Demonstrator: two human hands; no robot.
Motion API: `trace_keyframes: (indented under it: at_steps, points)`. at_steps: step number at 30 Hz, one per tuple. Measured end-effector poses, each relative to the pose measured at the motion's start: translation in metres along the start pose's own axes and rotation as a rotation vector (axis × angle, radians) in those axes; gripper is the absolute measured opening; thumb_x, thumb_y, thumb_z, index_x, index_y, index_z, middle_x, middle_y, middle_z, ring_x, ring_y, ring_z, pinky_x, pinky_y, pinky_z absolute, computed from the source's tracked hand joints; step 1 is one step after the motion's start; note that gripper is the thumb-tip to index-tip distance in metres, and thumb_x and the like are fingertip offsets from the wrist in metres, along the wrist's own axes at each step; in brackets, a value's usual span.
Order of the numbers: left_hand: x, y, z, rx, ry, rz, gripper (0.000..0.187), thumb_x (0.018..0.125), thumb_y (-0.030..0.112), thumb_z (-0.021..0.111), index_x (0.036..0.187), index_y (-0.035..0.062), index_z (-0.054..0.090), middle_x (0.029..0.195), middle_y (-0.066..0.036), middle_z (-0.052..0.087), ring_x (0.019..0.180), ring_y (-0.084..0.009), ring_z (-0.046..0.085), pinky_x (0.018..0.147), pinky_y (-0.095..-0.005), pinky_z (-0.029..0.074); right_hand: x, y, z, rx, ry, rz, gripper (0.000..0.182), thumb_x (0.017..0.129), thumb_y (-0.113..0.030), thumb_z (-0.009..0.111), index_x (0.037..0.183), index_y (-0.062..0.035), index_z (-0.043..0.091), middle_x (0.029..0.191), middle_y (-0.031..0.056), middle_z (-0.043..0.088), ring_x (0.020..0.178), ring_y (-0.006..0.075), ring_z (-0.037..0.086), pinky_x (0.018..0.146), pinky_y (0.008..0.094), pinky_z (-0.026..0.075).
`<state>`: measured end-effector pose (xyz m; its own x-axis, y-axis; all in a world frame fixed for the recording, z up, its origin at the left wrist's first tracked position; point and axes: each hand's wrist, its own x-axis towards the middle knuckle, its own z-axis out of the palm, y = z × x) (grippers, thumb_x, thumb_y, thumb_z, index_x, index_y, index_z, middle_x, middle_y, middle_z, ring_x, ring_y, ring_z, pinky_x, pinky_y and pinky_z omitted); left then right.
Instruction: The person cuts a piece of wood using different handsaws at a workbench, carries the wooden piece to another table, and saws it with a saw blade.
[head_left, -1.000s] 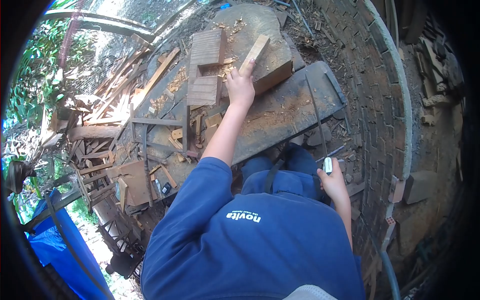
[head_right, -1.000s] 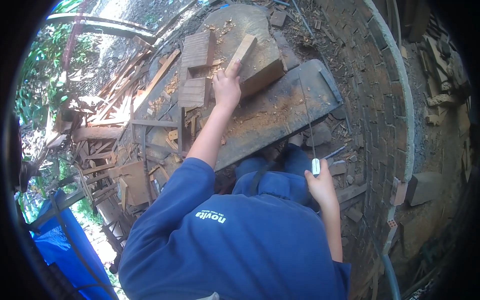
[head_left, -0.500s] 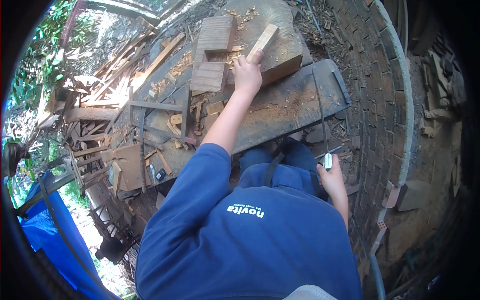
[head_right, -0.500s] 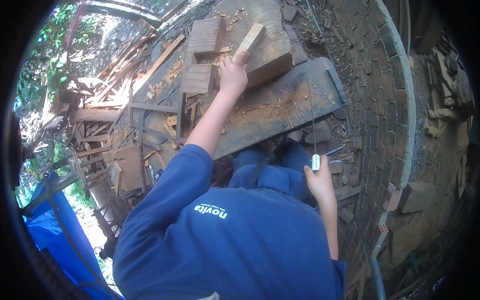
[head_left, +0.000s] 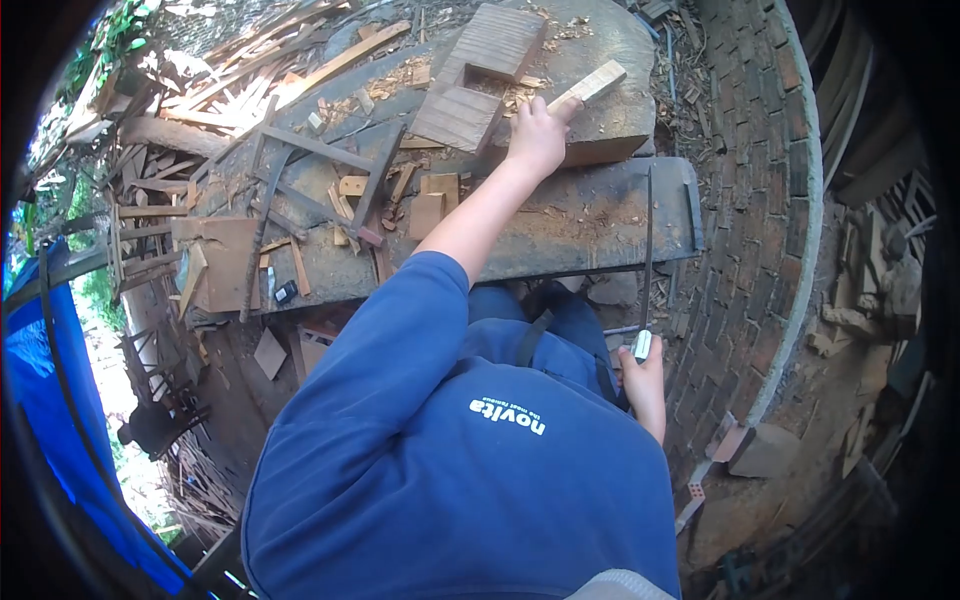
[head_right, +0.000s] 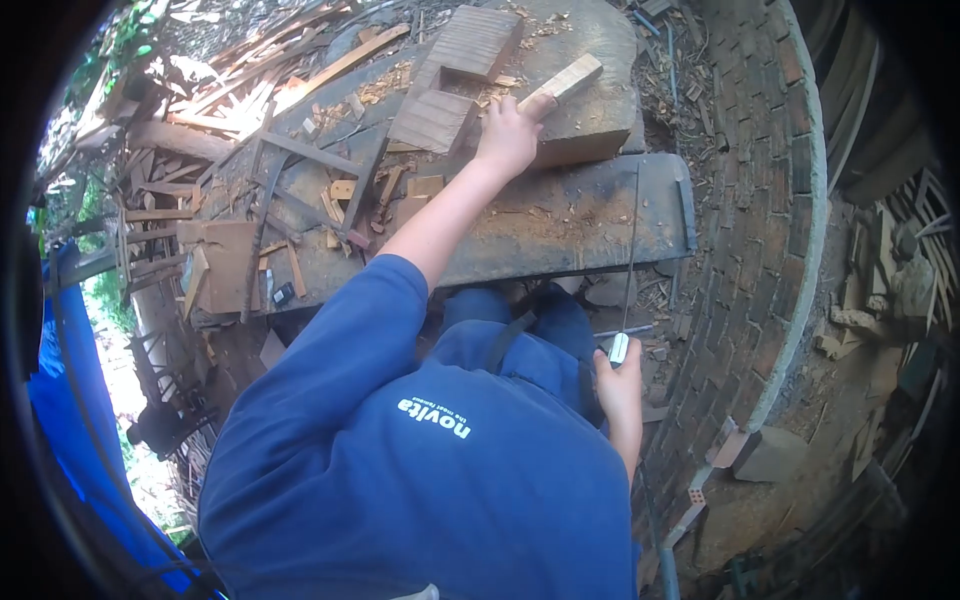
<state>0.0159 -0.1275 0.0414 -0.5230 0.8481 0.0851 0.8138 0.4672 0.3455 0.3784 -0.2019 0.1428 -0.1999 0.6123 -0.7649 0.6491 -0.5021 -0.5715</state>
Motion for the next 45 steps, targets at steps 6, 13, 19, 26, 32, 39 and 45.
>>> trace_keyframes:
  at_steps: [6, 13, 19, 26, 32, 39, 45]
  points:
    - [0.006, -0.009, -0.021, -0.051, 0.030, -0.021, 0.044, 0.090, 0.021, 0.064, 0.133, 0.0255, 0.055, 0.127, -0.020, 0.046, 0.120, -0.0377, 0.039, 0.101, -0.0535, 0.033, 0.009, 0.018, 0.007, 0.004, 0.032, 0.014, 0.037, 0.091, -0.008, 0.061, 0.123, -0.0047, 0.043, 0.081, 0.0067, 0.056, 0.057, 0.0104, 0.054, 0.048, 0.0260, 0.045]
    - [0.001, -0.044, -0.035, -0.054, 0.241, -0.014, 0.031, 0.089, 0.024, 0.064, 0.116, 0.0087, 0.065, 0.134, -0.021, 0.044, 0.126, -0.0397, 0.038, 0.102, -0.0546, 0.033, 0.004, 0.028, 0.031, 0.247, 0.298, -0.267, 0.040, 0.089, 0.000, 0.059, 0.125, -0.0038, 0.042, 0.081, 0.0066, 0.057, 0.055, 0.0096, 0.050, 0.046, 0.0247, 0.041]
    - [-0.133, -0.070, -0.061, -0.659, 0.311, -0.287, 0.020, 0.089, 0.018, 0.066, 0.076, 0.0093, 0.053, 0.059, 0.001, 0.048, 0.049, -0.0175, 0.049, 0.047, -0.0351, 0.040, 0.010, -0.007, 0.037, 0.231, 0.397, -0.815, 0.048, 0.090, 0.009, 0.054, 0.132, -0.0048, 0.033, 0.111, 0.0143, 0.056, 0.093, 0.0173, 0.057, 0.077, 0.0263, 0.050]
    - [-0.294, -0.177, -0.153, -2.508, -0.519, -0.623, 0.041, 0.092, 0.005, 0.058, 0.060, 0.0156, 0.034, 0.054, 0.010, 0.026, 0.040, -0.0021, 0.023, 0.033, -0.0196, 0.014, 0.010, -0.066, 0.104, -0.185, -0.084, -1.152, 0.050, 0.088, 0.008, 0.060, 0.134, -0.0025, 0.041, 0.107, 0.0130, 0.058, 0.092, 0.0183, 0.059, 0.082, 0.0301, 0.050]
    - [-0.378, -0.247, -0.221, -2.539, -0.334, -0.283, 0.043, 0.087, -0.005, 0.059, 0.057, 0.0139, 0.035, 0.054, 0.008, 0.026, 0.042, -0.0012, 0.020, 0.035, -0.0211, 0.011, -0.004, -0.082, 0.208, -0.542, -0.296, -1.093, 0.045, 0.075, 0.002, 0.069, 0.119, -0.0027, 0.061, 0.098, 0.0170, 0.068, 0.086, 0.0267, 0.068, 0.077, 0.0339, 0.053]
    - [-0.391, -0.257, -0.234, -1.600, -0.439, -0.962, 0.038, 0.093, 0.016, 0.063, 0.061, 0.0115, 0.042, 0.053, 0.005, 0.036, 0.043, -0.0052, 0.030, 0.038, -0.0264, 0.020, 0.013, -0.070, 0.273, -1.046, -0.045, -0.940, 0.063, 0.077, -0.009, 0.070, 0.135, -0.0075, 0.045, 0.116, 0.0214, 0.060, 0.106, 0.0416, 0.060, 0.086, 0.0477, 0.049]
    - [-0.333, -0.286, -0.107, -0.789, 0.129, -0.966, 0.031, 0.090, 0.029, 0.067, 0.099, -0.0004, 0.063, 0.092, -0.017, 0.067, 0.090, -0.0299, 0.065, 0.078, -0.0403, 0.051, 0.074, -0.069, 0.334, -1.090, 0.151, -0.792, 0.058, 0.087, -0.025, 0.070, 0.134, -0.0069, 0.042, 0.112, 0.0265, 0.059, 0.103, 0.0438, 0.061, 0.087, 0.0483, 0.049]
